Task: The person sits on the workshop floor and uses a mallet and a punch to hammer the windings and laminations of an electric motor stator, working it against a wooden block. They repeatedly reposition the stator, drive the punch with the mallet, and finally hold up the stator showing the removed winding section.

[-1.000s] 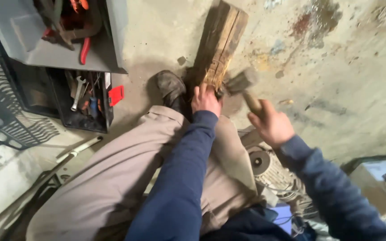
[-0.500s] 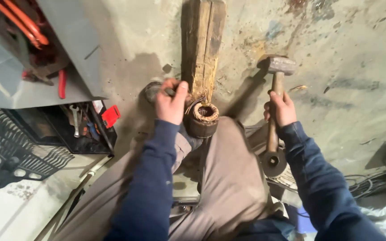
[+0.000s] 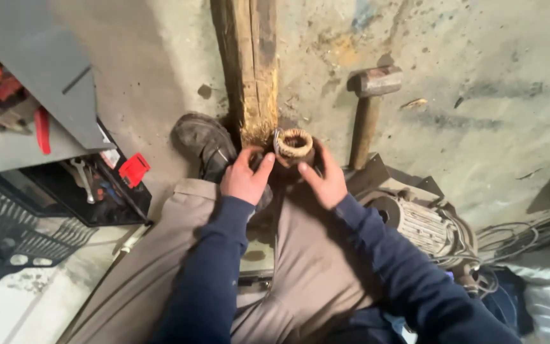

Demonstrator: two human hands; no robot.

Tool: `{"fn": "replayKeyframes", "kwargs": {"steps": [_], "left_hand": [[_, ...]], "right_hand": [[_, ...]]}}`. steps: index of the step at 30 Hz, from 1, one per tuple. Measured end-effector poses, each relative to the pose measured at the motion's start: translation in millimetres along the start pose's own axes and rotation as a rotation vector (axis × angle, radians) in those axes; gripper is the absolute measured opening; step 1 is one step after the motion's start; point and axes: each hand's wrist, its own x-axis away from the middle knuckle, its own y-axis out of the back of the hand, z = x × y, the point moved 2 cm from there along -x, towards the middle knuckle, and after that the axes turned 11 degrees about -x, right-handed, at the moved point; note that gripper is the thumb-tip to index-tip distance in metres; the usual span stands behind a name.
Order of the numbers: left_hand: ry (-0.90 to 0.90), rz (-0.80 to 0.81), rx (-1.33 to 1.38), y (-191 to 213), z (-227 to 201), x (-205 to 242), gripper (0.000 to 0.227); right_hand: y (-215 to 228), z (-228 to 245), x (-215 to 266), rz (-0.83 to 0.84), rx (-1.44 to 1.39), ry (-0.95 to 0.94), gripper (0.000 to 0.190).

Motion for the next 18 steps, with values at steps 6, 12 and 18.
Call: {"fn": "replayKeyframes", "kwargs": {"steps": [6,12,18], "left_hand": [[-0.061,-0.047,0.134,-5.4,13.5,-3.4,0.054],[-0.157,-0.020,0.350,-7.0,39.0,-18.5,0.052],[-0.180,0.140,0.648,-15.5,62.2,-31.6,0.044]], "right_hand": [[-6.8,-8.3,1.2,-0.001,0.122,0.032,0.096],[-48.1,-0.9,-26.0,0.327,0.001,-0.063,0.105],[-72.6,11.1,-9.4,0.201,-0.261,-0.080,0.093]]}}
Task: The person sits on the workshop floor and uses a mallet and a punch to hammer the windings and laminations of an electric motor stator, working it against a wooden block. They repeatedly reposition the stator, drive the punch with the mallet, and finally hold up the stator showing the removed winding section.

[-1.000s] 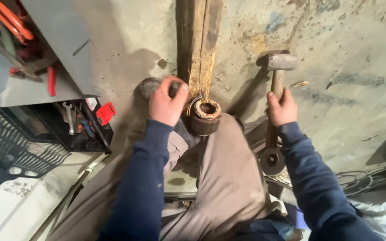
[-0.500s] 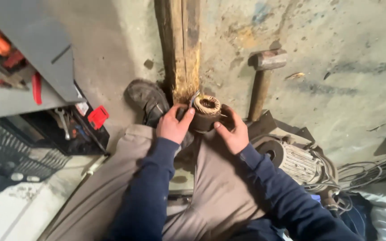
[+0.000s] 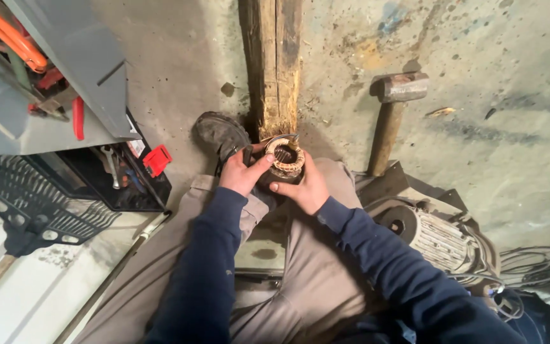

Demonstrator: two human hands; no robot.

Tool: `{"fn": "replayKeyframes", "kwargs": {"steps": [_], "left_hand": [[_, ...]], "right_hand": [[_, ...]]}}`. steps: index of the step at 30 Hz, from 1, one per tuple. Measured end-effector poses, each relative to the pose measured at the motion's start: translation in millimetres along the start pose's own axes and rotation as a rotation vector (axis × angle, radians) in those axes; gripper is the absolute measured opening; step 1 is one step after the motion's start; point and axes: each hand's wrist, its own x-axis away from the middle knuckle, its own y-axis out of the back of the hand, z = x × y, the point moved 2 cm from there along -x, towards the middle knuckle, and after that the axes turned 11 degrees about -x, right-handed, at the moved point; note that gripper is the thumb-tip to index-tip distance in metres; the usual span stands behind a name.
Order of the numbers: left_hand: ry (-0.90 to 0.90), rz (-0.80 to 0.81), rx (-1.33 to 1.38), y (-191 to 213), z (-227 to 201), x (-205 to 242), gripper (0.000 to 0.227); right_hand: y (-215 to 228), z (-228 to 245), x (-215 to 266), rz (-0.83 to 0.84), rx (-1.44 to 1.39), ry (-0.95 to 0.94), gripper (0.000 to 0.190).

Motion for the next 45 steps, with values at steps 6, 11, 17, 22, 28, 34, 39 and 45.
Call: {"fn": "replayKeyframes", "kwargs": {"steps": [6,11,17,22,28,34,39,45], "left_hand": [[0.078,-0.001,-0.083,1.7,8.6,-5.0,0.041],[0.004,0.051,-0.010,2.3,-0.9,-4.5,0.043],[-0.012,0.044,-0.020,8.6,-20.2,-12.1,0.043],[0.017,0.020,0.019,7.8,-22.4,-14.5,0.038],[-0.013,-0.002,0.058,7.8,-20.1,-21.7,0.033],[-0.075,-0.001,-0.041,23.9,-34.2,-23.2,0.045],[-0.306,-0.232,0.042,37.8,-47.4,-28.7,0.029],[-0.407,-0.206,0.163,31.5,-91.1,-16.6,0.023]], "right_hand": [[-0.4,1.8,3.7,-0.058,0.128,0.016,0.093],[-2.2,25.6,6.8,-0.099,0.276,0.054,0.097],[-2.1,41.4,-4.0,-0.103,0.434,0.143,0.098],[-6.9,46.4,-7.1,-0.106,0.458,0.114,0.097],[-11.0,50.9,-9.3,-0.133,0.401,0.073,0.094],[-8.2,47.5,-14.3,-0.111,0.638,0.199,0.101],[-11.8,45.8,-12.0,-0.103,0.628,0.183,0.105],[-14.2,40.8,-16.8,-0.149,0.646,0.175,0.105]]}}
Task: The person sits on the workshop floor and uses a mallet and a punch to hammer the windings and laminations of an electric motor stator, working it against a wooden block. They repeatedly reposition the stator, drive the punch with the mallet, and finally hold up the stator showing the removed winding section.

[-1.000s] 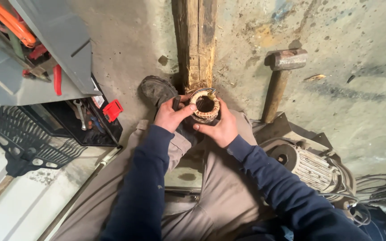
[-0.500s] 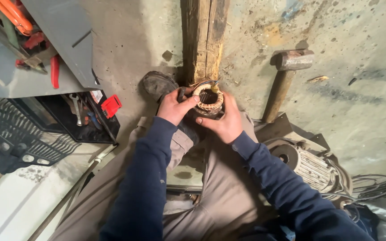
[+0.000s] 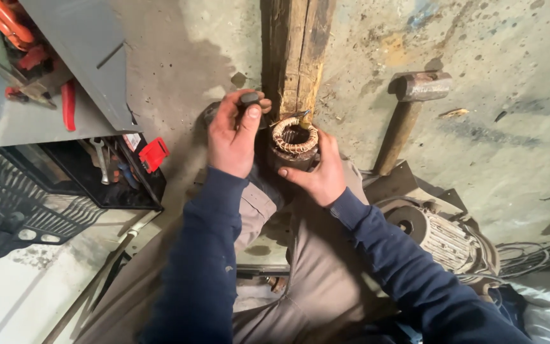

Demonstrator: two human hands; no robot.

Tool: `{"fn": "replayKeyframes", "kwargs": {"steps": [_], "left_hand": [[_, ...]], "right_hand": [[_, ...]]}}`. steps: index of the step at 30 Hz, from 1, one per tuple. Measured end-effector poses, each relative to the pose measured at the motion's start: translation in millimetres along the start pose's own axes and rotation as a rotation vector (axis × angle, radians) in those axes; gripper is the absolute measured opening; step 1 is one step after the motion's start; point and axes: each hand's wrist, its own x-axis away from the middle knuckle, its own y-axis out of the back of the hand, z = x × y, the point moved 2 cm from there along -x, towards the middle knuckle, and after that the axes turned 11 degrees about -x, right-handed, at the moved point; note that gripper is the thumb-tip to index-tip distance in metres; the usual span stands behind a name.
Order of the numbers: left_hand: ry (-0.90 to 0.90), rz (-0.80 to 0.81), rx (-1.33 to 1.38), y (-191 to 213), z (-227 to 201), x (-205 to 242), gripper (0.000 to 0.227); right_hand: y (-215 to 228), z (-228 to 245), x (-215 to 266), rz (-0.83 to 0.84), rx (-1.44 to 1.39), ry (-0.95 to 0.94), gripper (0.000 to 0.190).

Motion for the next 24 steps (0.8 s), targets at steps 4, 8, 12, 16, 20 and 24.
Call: {"fn": "replayKeyframes", "kwargs": {"steps": [4,8,12,16,20,24], "left_hand": [[-0.054,0.043,0.069,-2.1,-15.4,8.2,0.020],[-0.125,0.107,-0.006,-6.6,-19.8,10.2,0.018],[-0.086,0.059,0.084,-9.0,-7.8,16.3,0.020],[-0.111,-0.024,0.130,3.0,-0.6,11.3,0.024],[-0.108,-0.010,0.234,5.7,-12.6,4.9,0.028],[0.007,0.031,0.185,-2.9,2.3,9.6,0.027]], "right_hand": [[-1.6,0.0,-1.0,0.002,0.004,0.024,0.107],[-0.5,0.0,-0.3,0.002,0.007,0.029,0.108],[-6.1,-4.4,1.1,-0.028,0.018,0.046,0.109],[-13.9,-20.7,5.9,-0.064,0.034,0.081,0.113],[-21.8,-20.4,11.2,-0.101,-0.074,0.074,0.111],[-23.9,-17.4,18.4,-0.159,-0.170,0.053,0.107]]}}
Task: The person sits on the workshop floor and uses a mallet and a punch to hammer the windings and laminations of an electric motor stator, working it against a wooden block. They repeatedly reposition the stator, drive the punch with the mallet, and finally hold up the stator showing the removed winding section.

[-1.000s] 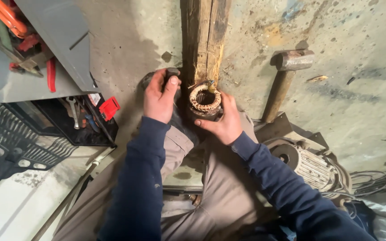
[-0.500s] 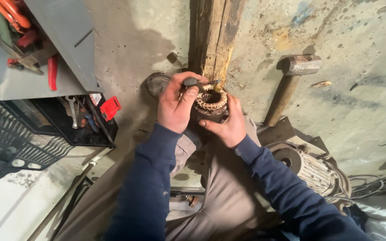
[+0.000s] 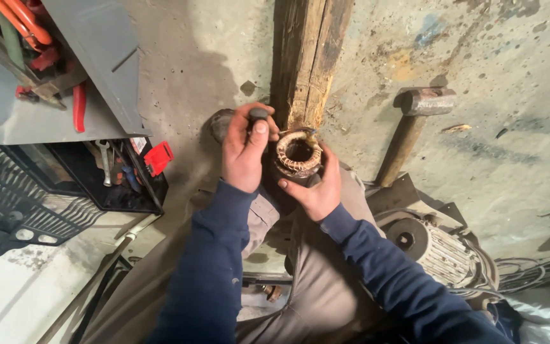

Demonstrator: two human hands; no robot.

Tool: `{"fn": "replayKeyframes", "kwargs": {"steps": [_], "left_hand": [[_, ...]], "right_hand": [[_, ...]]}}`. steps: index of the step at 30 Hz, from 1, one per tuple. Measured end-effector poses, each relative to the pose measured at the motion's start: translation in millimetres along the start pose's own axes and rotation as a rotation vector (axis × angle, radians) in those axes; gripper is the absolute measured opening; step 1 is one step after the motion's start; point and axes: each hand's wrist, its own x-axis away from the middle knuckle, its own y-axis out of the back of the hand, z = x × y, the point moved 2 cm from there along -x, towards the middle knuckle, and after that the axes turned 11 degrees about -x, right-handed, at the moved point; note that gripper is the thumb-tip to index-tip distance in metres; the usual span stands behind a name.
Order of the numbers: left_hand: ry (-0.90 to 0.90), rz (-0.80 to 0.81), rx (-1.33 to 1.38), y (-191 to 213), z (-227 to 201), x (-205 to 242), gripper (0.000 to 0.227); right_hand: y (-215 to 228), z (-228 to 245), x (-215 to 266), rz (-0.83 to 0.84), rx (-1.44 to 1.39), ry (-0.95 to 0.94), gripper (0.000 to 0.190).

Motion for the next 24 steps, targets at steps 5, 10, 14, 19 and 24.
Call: {"fn": "replayKeyframes", "kwargs": {"steps": [5,10,14,19,24], "left_hand": [[-0.030,0.019,-0.018,-3.1,6.1,3.1,0.023],[-0.130,0.075,-0.087,-13.9,-16.8,9.2,0.020],[-0.065,0.155,-0.129,-22.0,-21.0,15.9,0.023],[-0.055,0.086,-0.296,-26.5,3.7,25.1,0.025],[-0.123,-0.061,0.099,-21.1,34.6,41.8,0.020]], "right_hand": [[7.4,5.7,-0.5,-0.054,0.150,0.085,0.103],[4.2,3.8,-5.8,-0.042,0.260,0.164,0.108],[-1.8,-1.9,-4.5,-0.027,0.218,0.115,0.112],[-1.8,-7.4,-3.0,0.008,0.160,0.042,0.114],[4.8,-14.2,-4.2,0.100,0.011,0.014,0.120]]}}
